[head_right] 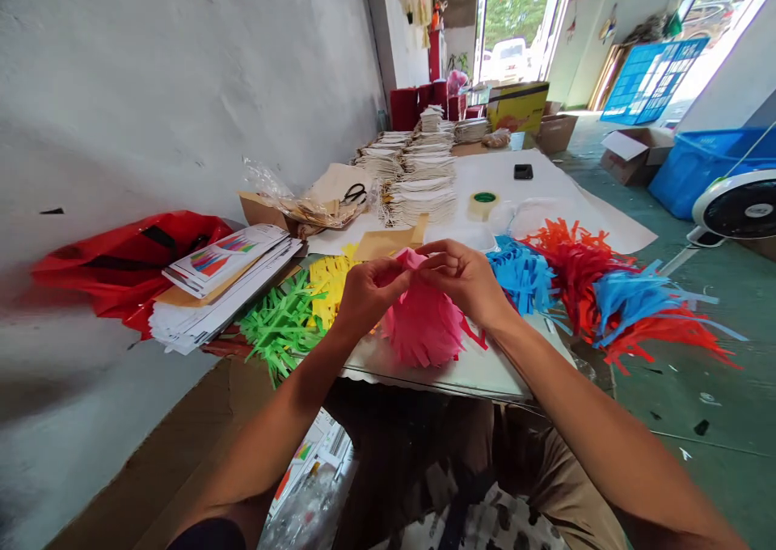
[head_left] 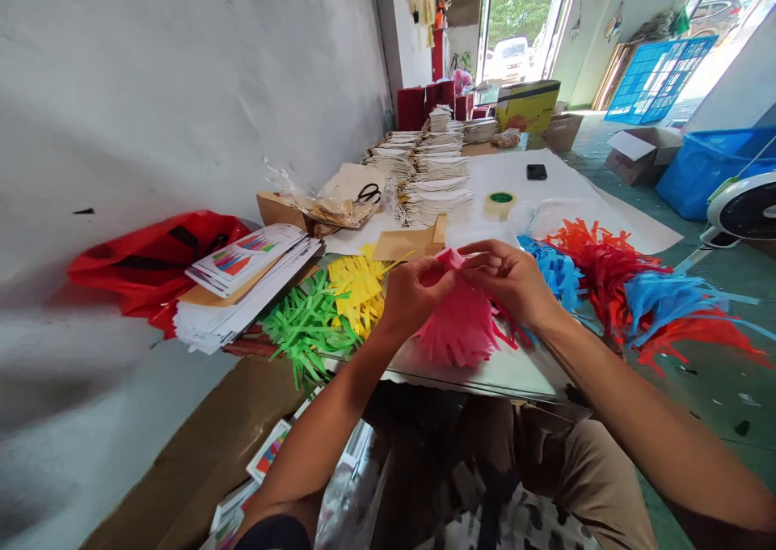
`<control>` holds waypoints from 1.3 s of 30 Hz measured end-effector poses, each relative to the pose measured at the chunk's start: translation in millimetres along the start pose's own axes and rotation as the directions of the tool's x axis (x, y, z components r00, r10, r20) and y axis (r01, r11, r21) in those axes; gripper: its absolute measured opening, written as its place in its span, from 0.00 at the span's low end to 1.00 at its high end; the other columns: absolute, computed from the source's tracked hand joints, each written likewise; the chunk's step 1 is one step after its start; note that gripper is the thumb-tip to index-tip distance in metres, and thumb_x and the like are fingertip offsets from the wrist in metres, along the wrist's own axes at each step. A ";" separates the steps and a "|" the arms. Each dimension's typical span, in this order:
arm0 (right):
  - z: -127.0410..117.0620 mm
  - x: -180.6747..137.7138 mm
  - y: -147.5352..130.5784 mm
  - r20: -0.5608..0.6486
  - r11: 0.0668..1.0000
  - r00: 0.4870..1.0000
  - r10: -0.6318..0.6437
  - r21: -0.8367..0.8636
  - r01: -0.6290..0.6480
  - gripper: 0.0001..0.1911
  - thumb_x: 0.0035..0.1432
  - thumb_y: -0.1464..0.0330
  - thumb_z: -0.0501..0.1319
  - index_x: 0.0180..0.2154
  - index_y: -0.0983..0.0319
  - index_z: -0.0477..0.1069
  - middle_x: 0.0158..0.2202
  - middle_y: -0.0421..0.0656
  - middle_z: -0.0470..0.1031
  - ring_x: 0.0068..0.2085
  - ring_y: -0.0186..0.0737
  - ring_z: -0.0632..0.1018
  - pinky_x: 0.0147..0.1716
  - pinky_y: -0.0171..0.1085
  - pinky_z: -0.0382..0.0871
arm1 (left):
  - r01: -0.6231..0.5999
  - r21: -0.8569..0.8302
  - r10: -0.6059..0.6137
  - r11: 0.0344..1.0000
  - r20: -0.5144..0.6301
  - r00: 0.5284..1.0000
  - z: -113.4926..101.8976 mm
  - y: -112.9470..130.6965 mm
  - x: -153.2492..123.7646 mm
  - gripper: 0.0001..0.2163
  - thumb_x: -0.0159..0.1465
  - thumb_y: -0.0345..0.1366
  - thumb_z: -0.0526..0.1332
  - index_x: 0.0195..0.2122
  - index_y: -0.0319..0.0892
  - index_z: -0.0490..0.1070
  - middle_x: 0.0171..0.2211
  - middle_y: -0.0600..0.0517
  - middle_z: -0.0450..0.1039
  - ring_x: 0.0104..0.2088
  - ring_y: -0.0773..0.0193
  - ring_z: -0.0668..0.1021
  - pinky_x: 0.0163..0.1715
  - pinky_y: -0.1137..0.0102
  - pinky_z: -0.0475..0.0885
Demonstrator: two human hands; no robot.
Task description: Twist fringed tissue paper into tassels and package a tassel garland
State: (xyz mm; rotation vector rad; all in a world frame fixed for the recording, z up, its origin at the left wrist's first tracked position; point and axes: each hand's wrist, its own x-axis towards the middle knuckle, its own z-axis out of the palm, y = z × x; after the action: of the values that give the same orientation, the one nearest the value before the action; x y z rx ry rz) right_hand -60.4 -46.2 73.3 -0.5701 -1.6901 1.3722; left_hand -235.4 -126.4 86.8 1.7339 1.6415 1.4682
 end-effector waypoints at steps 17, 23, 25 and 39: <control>24.1 -1.0 -9.7 0.060 0.993 0.997 -0.043 -0.111 0.050 0.21 0.66 0.52 0.65 0.53 0.58 0.76 0.37 0.42 0.78 0.36 0.38 0.74 0.33 0.36 0.68 | 0.019 0.132 -0.020 0.991 0.005 1.000 -38.4 11.7 -1.7 0.06 0.56 0.32 0.59 0.26 0.42 0.74 0.22 0.57 0.67 0.25 0.67 0.68 0.28 0.70 0.61; 32.0 -3.3 -9.6 0.094 0.942 0.993 -0.077 -0.320 0.104 0.14 0.63 0.56 0.68 0.35 0.60 0.76 0.29 0.39 0.70 0.31 0.36 0.67 0.29 0.36 0.61 | -0.045 0.278 0.031 0.960 0.056 0.998 -50.4 18.8 -4.4 0.05 0.56 0.32 0.59 0.24 0.43 0.70 0.22 0.56 0.67 0.25 0.66 0.68 0.28 0.69 0.60; 30.2 0.2 -5.9 0.115 0.960 0.992 -0.043 -0.269 0.073 0.19 0.63 0.52 0.66 0.32 0.60 0.75 0.27 0.39 0.68 0.30 0.36 0.66 0.28 0.36 0.59 | -0.042 0.316 0.020 0.948 0.073 0.997 -55.3 18.2 -4.4 0.04 0.57 0.32 0.59 0.25 0.43 0.71 0.22 0.56 0.68 0.24 0.66 0.68 0.28 0.68 0.59; 38.8 0.6 6.5 -0.162 0.995 0.983 -0.085 -0.071 0.075 0.16 0.62 0.53 0.68 0.38 0.59 0.75 0.34 0.42 0.80 0.33 0.40 0.78 0.31 0.37 0.71 | 0.011 -0.153 0.010 0.988 0.137 0.991 -41.3 24.5 -37.8 0.17 0.69 0.45 0.67 0.55 0.45 0.74 0.40 0.49 0.84 0.42 0.60 0.85 0.44 0.67 0.78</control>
State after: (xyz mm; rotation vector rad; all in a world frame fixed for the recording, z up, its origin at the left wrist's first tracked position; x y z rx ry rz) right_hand -94.2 -65.2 66.4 -0.6281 -1.6104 1.1838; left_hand -248.9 -182.6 106.9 1.7083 1.4202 1.4017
